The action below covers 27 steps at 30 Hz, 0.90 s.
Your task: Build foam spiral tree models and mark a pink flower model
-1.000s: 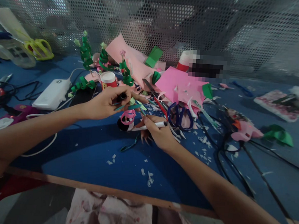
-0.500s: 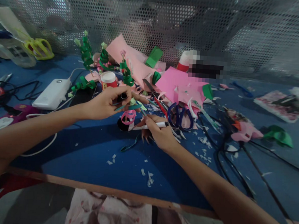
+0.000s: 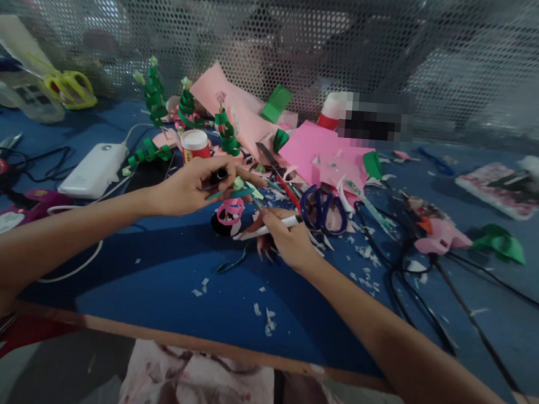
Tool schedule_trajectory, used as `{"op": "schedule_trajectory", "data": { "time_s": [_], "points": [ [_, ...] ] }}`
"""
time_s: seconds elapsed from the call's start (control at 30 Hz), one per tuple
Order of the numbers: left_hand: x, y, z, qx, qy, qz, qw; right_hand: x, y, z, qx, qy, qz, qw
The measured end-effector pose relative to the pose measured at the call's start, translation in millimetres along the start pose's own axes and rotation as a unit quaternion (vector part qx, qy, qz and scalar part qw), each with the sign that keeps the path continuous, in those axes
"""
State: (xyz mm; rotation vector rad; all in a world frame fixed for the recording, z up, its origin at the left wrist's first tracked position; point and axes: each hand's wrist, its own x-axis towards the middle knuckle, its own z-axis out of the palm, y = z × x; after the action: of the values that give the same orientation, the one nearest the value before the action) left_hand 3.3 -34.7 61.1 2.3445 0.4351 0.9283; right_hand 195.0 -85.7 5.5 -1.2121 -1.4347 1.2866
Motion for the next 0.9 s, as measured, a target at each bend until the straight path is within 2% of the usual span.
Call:
{"op": "schedule_trajectory", "data": {
  "time_s": [0.9],
  "points": [
    [0.1, 1.1, 0.2, -0.007, -0.002, -0.008, 1.000, 3.1, 3.5, -0.9, 0.027, 0.027, -0.015, 0.999]
  ]
}}
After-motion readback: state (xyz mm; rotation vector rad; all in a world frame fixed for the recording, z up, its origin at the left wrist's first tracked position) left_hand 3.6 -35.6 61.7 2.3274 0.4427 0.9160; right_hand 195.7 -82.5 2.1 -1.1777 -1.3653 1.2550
